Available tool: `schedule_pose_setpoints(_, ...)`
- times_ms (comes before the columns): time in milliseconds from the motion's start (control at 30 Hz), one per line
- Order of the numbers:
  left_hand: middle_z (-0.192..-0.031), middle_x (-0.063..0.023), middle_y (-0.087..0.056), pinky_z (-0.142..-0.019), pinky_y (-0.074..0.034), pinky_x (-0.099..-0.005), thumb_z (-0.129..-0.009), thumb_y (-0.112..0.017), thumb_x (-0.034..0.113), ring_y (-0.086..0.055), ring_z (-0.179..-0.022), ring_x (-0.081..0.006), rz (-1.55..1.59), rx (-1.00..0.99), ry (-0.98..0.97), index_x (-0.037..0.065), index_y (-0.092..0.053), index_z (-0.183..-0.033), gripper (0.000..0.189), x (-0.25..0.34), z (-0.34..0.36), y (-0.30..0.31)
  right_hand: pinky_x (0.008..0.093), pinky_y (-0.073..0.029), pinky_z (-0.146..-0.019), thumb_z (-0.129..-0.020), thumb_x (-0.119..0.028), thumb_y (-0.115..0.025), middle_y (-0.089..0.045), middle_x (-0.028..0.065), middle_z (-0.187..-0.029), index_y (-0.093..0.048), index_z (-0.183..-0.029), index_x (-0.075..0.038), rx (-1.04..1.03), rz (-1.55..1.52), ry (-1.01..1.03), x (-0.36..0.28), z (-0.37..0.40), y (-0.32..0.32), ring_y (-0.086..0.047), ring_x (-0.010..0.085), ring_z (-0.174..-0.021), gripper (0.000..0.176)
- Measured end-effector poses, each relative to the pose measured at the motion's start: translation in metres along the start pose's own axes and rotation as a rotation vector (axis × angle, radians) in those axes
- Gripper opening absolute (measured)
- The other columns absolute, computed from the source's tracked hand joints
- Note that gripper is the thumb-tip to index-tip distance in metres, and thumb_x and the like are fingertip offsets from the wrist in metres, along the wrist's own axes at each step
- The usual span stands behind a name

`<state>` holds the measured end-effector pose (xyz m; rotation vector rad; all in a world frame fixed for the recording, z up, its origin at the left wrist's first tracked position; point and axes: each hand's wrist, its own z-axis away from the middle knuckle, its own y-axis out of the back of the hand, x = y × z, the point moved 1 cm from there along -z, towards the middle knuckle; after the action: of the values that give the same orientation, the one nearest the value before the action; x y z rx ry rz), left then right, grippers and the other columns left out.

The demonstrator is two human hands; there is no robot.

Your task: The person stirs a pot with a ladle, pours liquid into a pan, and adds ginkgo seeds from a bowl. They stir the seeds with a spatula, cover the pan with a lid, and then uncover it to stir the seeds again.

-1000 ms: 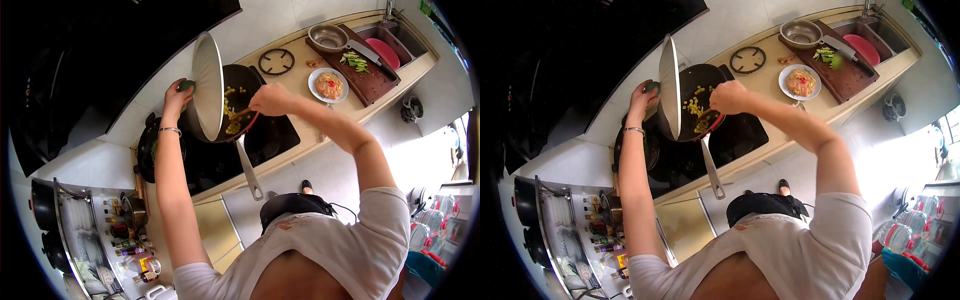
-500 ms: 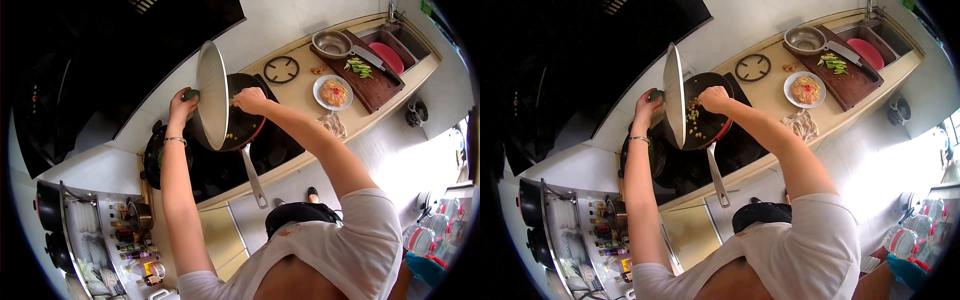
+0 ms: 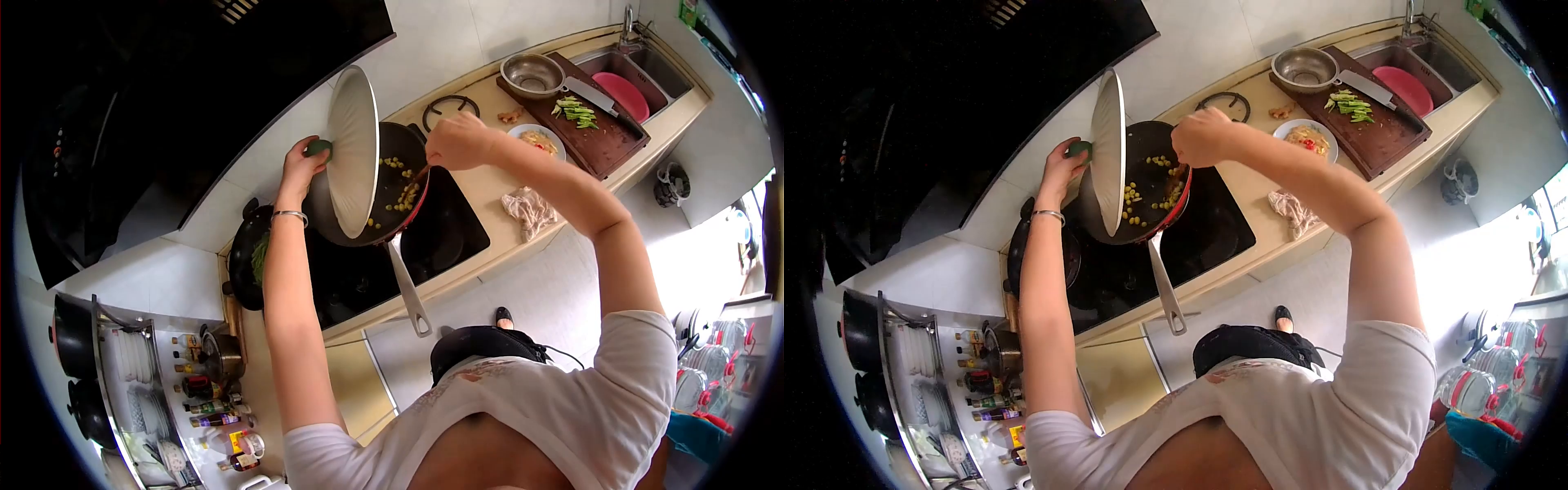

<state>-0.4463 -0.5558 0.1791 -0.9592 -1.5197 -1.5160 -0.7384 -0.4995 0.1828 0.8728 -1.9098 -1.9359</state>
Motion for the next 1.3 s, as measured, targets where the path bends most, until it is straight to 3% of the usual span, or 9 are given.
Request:
schedule_pose_setpoints(167,-0.099,-0.0094,-0.053,-0.070,-0.049,-0.0267,-0.073,-0.064,0.009,-0.056,-0.085,-0.0166,0.012,-0.021,-0.032,0.000,-0.044,-0.116,0.048,-0.003,-0.003,-0.001,0.0361,-0.044,-0.063,-0.073,-0.026,-0.052,-0.062,0.0071,-0.077,-0.065,-0.077,-0.015,-0.121,0.141,0.032,-0.009,-0.022,-0.019,-0.058,0.0274,-0.075,0.017)
schedule_pose_setpoints(200,-0.099,-0.0094,-0.053,-0.070,-0.049,-0.0267,-0.073,-0.064,0.009,-0.056,-0.085,-0.0166,0.011,-0.019,-0.032,0.000,-0.044,-0.116,0.048,-0.003,-0.002,0.000,0.0366,-0.047,-0.065,-0.071,-0.021,-0.053,-0.063,0.0114,-0.080,-0.065,-0.077,-0.007,-0.099,0.099,0.023,-0.009,-0.031,-0.033,-0.060,0.0283,-0.080,0.020)
schedule_pose_setpoints(233,-0.099,-0.0091,-0.053,-0.070,-0.049,-0.0263,-0.073,-0.064,0.009,-0.056,-0.085,-0.0164,0.010,-0.014,-0.029,0.000,-0.044,-0.116,0.048,-0.004,-0.001,0.002,0.0366,-0.047,-0.065,-0.071,-0.021,-0.053,-0.063,0.0114,-0.080,-0.065,-0.077,-0.007,-0.099,0.099,0.027,-0.005,-0.041,-0.051,-0.060,0.0283,-0.080,0.020)
schedule_pose_setpoints(333,-0.098,-0.0085,-0.053,-0.069,-0.049,-0.0257,-0.073,-0.064,0.009,-0.056,-0.084,-0.0162,0.004,0.007,-0.012,0.000,-0.044,-0.115,0.047,-0.001,0.008,0.013,0.0376,-0.046,-0.065,-0.076,-0.023,-0.050,-0.062,0.0111,-0.080,-0.064,-0.080,-0.009,0.156,-0.108,-0.149,0.005,-0.063,-0.074,-0.059,0.0290,-0.079,0.020)
schedule_pose_setpoints(433,-0.098,-0.0081,-0.052,-0.069,-0.049,-0.0255,-0.074,-0.063,0.008,-0.055,-0.084,-0.0162,0.035,0.022,0.006,0.000,-0.043,-0.116,0.047,-0.004,0.016,0.027,0.0378,-0.046,-0.065,-0.078,-0.025,-0.050,-0.062,0.0116,-0.080,-0.064,-0.083,-0.011,0.266,-0.224,-0.180,0.006,-0.084,-0.095,-0.059,0.0296,-0.079,0.021)
schedule_pose_setpoints(633,-0.098,-0.0083,-0.051,-0.071,-0.050,-0.0267,-0.076,-0.060,0.006,-0.054,-0.086,-0.0163,0.097,0.038,-0.022,0.001,-0.042,-0.117,0.045,-0.004,0.026,0.038,0.0383,-0.046,-0.071,-0.080,-0.029,-0.049,-0.062,0.0124,-0.086,-0.064,-0.090,-0.013,0.131,-0.289,-0.134,-0.034,-0.096,-0.136,-0.058,0.0293,-0.084,0.024)
schedule_pose_setpoints(1000,-0.098,-0.0087,-0.053,-0.069,-0.047,-0.0251,-0.073,-0.063,0.009,-0.055,-0.082,-0.0148,0.012,0.037,-0.010,0.002,-0.044,-0.116,0.048,-0.006,0.014,0.021,0.0374,-0.046,-0.069,-0.074,-0.028,-0.050,-0.062,0.0065,-0.081,-0.065,-0.081,-0.015,-0.011,-0.144,0.046,-0.018,0.007,-0.025,-0.058,0.0267,-0.080,0.021)
schedule_pose_setpoints(1100,-0.098,-0.0089,-0.053,-0.069,-0.047,-0.0259,-0.073,-0.064,0.009,-0.055,-0.081,-0.0153,0.037,0.002,-0.055,0.001,-0.044,-0.116,0.048,-0.007,0.009,0.014,0.0379,-0.046,-0.068,-0.073,-0.028,-0.050,-0.062,0.0076,-0.078,-0.065,-0.079,-0.014,-0.055,-0.108,0.046,-0.025,-0.002,-0.038,-0.059,0.0277,-0.077,0.021)
schedule_pose_setpoints(1300,-0.096,-0.0088,-0.054,-0.068,-0.047,-0.0256,-0.072,-0.065,0.009,-0.055,-0.081,-0.0155,-0.030,0.021,-0.059,0.001,-0.045,-0.115,0.048,-0.002,0.010,0.012,0.0394,-0.046,-0.065,-0.075,-0.027,-0.049,-0.062,0.0114,-0.078,-0.065,-0.080,-0.013,0.166,-0.215,-0.071,-0.025,-0.065,-0.107,-0.059,0.0298,-0.077,0.021)
